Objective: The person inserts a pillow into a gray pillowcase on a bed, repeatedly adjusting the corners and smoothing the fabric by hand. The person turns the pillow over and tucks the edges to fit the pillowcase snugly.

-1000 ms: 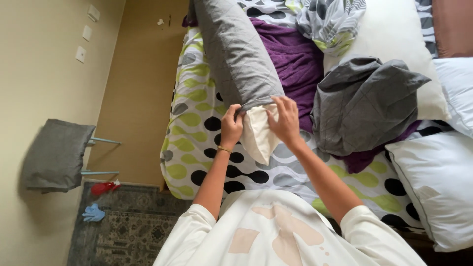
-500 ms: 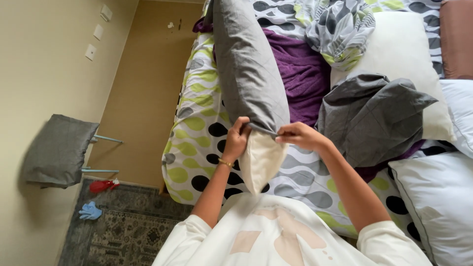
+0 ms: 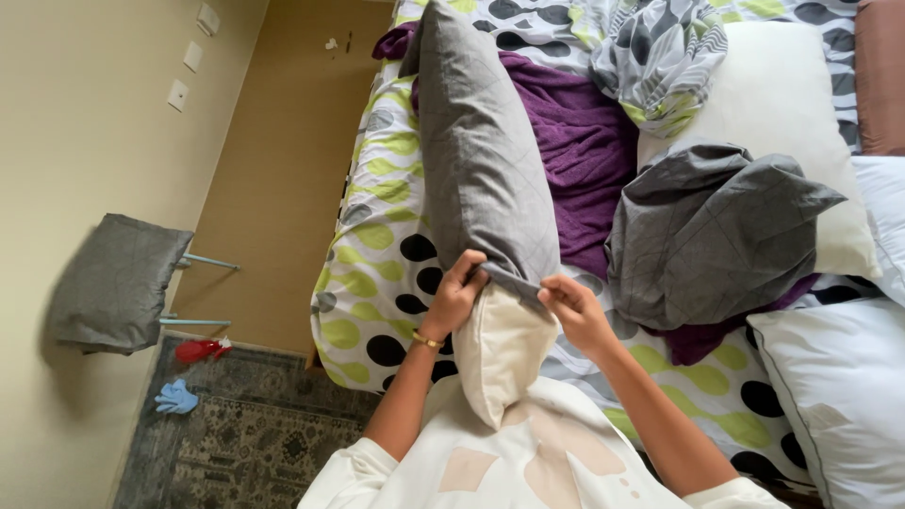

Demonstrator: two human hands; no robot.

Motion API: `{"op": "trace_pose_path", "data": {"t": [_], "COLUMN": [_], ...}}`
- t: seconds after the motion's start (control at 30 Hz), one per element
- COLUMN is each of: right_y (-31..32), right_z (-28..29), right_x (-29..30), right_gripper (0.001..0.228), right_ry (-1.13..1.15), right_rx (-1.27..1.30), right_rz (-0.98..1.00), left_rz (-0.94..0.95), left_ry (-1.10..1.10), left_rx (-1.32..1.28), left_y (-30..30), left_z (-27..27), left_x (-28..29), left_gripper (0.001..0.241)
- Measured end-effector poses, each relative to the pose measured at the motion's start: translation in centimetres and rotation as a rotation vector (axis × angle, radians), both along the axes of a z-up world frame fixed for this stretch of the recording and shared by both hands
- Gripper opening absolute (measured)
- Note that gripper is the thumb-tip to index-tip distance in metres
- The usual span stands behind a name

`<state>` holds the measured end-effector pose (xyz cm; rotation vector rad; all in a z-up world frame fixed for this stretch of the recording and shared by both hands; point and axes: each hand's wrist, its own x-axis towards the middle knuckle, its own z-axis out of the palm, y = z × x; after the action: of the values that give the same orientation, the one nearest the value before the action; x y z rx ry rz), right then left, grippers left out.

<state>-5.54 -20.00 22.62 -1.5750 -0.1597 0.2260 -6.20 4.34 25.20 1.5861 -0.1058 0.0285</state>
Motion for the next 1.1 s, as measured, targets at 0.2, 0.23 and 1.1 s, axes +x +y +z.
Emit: {"op": "trace_pose_path", "data": {"t": [0.2, 0.23, 1.1], "right_y": [-0.6, -0.7, -1.7], "right_z": [1.4, 1.9, 3.6], "right_x": [-0.7, -1.1, -6.3], "right_gripper": [0.012, 0.012, 0.021], "right_ry": [-0.042, -0.039, 0.045], "right_rx": [-0.104, -0.105, -0.123], "right_rz": [0.058, 0.059, 0.538], "left_rz": [0.002, 0.002, -0.286], "left_ry": [0.069, 0.072, 0.208], "left_rx": [0.004, 0.002, 0.018], "left_y": [-0.3, -0.1, 2.4], "left_z": [-1.1, -0.6, -1.1], "left_x": [-3.6, -4.1, -6.1], "left_gripper": [0.012, 0.012, 0.006]}}
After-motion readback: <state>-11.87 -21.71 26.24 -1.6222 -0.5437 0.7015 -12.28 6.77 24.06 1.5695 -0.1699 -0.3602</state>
